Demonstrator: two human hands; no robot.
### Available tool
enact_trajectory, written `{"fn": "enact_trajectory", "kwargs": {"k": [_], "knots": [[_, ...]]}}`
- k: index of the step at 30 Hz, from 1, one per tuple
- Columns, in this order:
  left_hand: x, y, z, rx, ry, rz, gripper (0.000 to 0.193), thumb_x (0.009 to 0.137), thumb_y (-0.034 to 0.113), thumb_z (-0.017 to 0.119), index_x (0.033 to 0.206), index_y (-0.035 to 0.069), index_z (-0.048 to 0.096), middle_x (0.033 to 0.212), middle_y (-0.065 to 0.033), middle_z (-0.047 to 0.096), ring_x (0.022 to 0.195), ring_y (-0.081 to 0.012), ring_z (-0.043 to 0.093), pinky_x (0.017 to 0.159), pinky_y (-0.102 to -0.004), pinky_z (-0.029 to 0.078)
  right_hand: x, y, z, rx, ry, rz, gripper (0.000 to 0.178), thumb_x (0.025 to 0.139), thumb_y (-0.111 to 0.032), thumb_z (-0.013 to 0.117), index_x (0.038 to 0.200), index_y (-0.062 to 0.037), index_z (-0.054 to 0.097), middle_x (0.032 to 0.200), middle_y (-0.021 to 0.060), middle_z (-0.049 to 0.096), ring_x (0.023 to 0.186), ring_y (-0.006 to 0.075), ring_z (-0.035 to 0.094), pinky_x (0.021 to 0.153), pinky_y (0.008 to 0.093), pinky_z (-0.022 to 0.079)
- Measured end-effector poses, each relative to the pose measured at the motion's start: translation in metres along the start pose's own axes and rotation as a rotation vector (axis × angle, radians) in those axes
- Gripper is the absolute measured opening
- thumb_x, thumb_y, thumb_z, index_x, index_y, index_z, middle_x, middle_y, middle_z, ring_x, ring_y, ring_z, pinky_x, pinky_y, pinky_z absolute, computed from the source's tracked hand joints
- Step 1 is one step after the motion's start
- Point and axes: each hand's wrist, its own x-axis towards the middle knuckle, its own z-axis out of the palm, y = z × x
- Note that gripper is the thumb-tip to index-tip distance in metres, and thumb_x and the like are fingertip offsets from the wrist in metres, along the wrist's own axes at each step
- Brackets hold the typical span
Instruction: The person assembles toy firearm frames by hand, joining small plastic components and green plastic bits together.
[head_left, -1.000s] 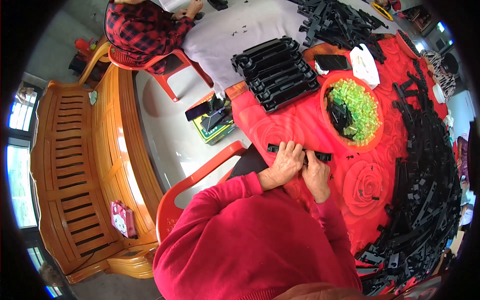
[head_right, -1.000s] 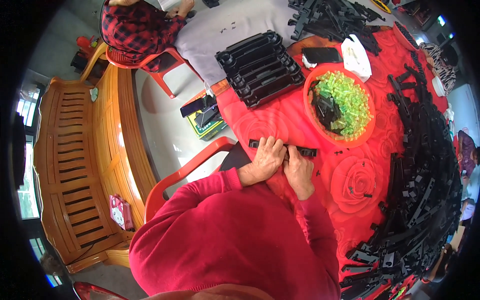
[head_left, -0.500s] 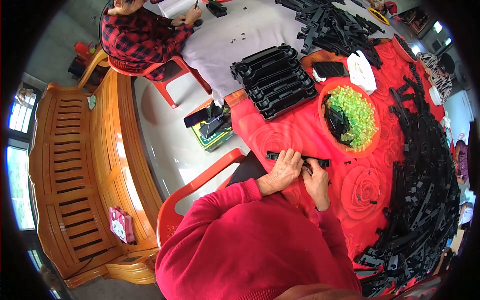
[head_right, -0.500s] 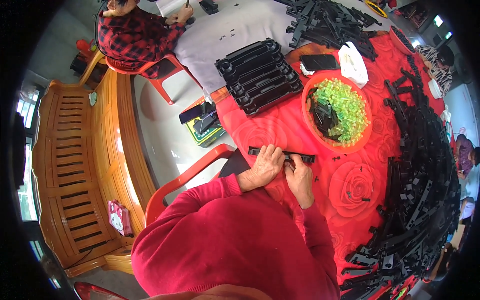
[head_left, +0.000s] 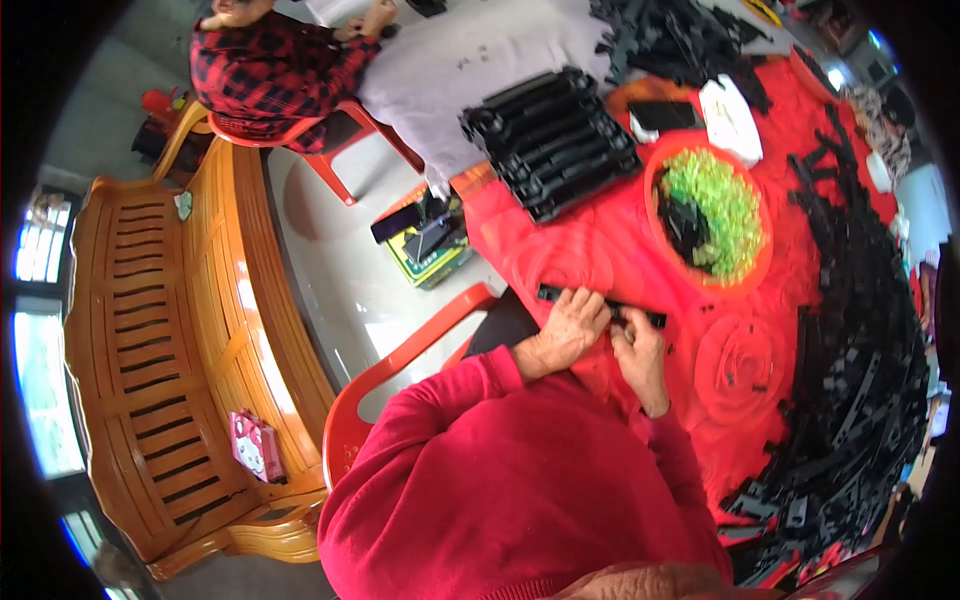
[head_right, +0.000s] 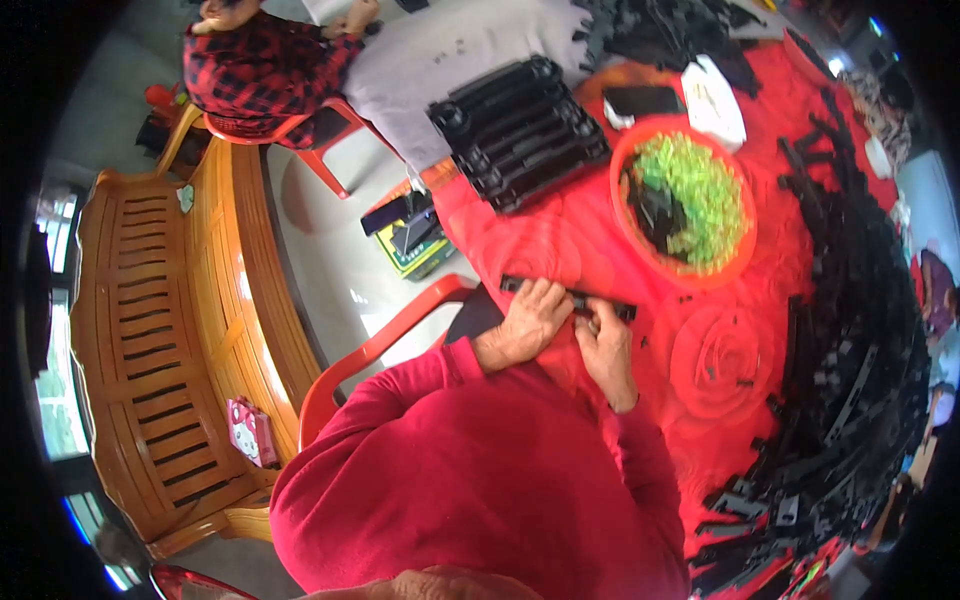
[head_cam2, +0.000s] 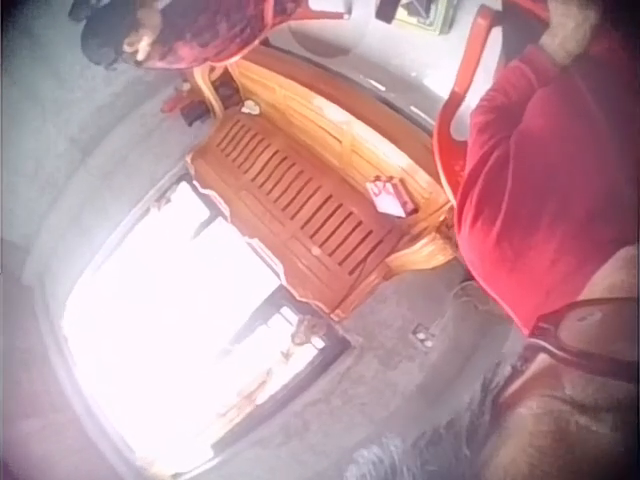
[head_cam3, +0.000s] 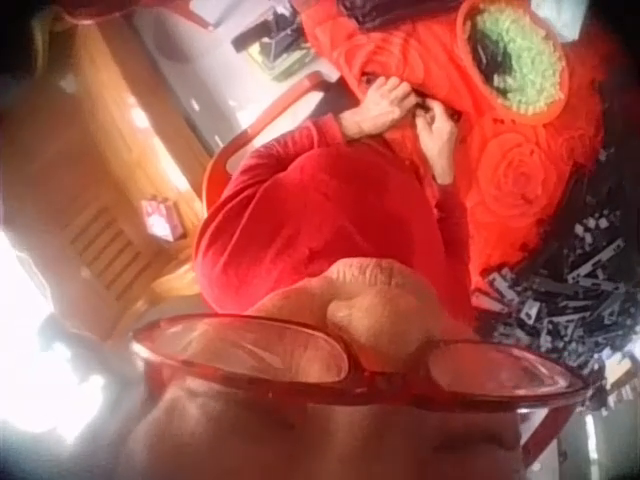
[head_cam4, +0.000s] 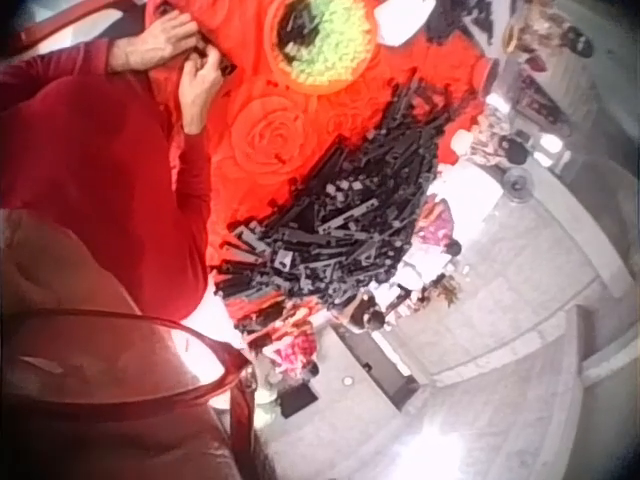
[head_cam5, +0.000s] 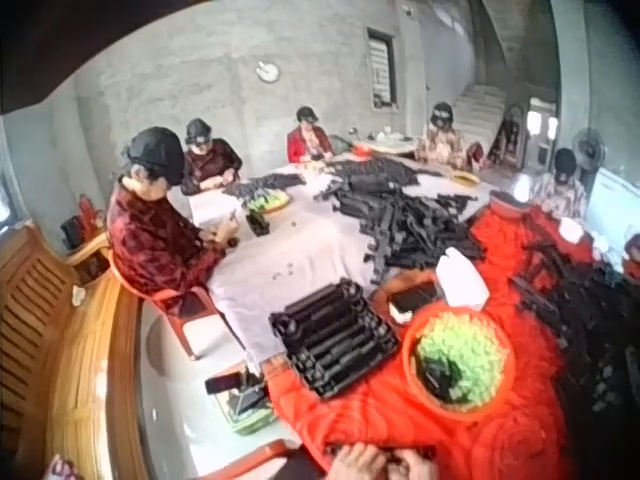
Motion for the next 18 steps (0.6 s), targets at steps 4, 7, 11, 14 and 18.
{"fn": "enact_trajectory", "kwargs": {"k": [4, 7, 11, 14, 18], "knots": [[0.004, -0.001, -0.006, 0.103, -0.024, 0.007, 0.021, 0.07, 0.02, 0.055, 0.087, 0.008, 0.058, 0.087, -0.0074, 0.046, 0.085, -0.0237, 0.046, 0.072, -0.0364, 0.039, 0.003, -0.002, -0.003, 0.053, 0.036, -0.021, 0.028, 0.081, -0.008, 0.063, 0.108, -0.0035, 0.056, 0.059, 0.0096, 0.047, 0.051, 0.0196, 0.046, 0.05, 0.0354, 0.04], [0.009, -0.004, -0.011, 0.072, -0.086, -0.022, 0.023, 0.071, 0.018, 0.054, 0.09, 0.006, 0.059, 0.088, -0.008, 0.048, 0.083, -0.0242, 0.047, 0.072, -0.0355, 0.04, 0.006, 0.0, -0.01, 0.074, 0.083, 0.042, 0.024, 0.082, -0.006, 0.062, 0.106, -0.0023, 0.059, 0.059, 0.0037, 0.047, 0.051, 0.0101, 0.042, 0.047, 0.0283, 0.036], [0.005, -0.003, -0.005, 0.023, -0.051, 0.006, 0.027, 0.073, 0.016, 0.053, 0.095, 0.002, 0.06, 0.09, -0.0092, 0.05, 0.083, -0.0247, 0.049, 0.073, -0.0362, 0.041, -0.002, 0.0, -0.018, 0.218, 0.152, 0.169, 0.018, 0.083, -0.003, 0.061, 0.102, -0.0023, 0.062, 0.06, 0.0, 0.05, 0.052, 0.0051, 0.041, 0.047, 0.0238, 0.035], [0.002, -0.004, -0.003, 0.02, -0.056, 0.01, 0.03, 0.073, 0.016, 0.053, 0.098, 0.0, 0.06, 0.091, -0.0099, 0.05, 0.083, -0.0252, 0.049, 0.073, -0.0365, 0.043, -0.002, -0.001, -0.021, 0.201, 0.112, 0.172, 0.018, 0.084, -0.001, 0.06, 0.101, -0.0025, 0.063, 0.063, 0.0004, 0.054, 0.054, 0.0044, 0.044, 0.048, 0.0226, 0.037], [0.0, -0.002, -0.004, 0.022, -0.043, 0.009, 0.03, 0.073, 0.015, 0.053, 0.098, 0.0, 0.059, 0.092, -0.0104, 0.049, 0.082, -0.0256, 0.049, 0.073, -0.0366, 0.043, 0.002, -0.006, -0.018, 0.143, 0.028, 0.072, 0.02, 0.082, -0.002, 0.059, 0.102, -0.003, 0.063, 0.071, 0.0079, 0.063, 0.056, 0.0104, 0.055, 0.053, 0.0262, 0.044]]}}
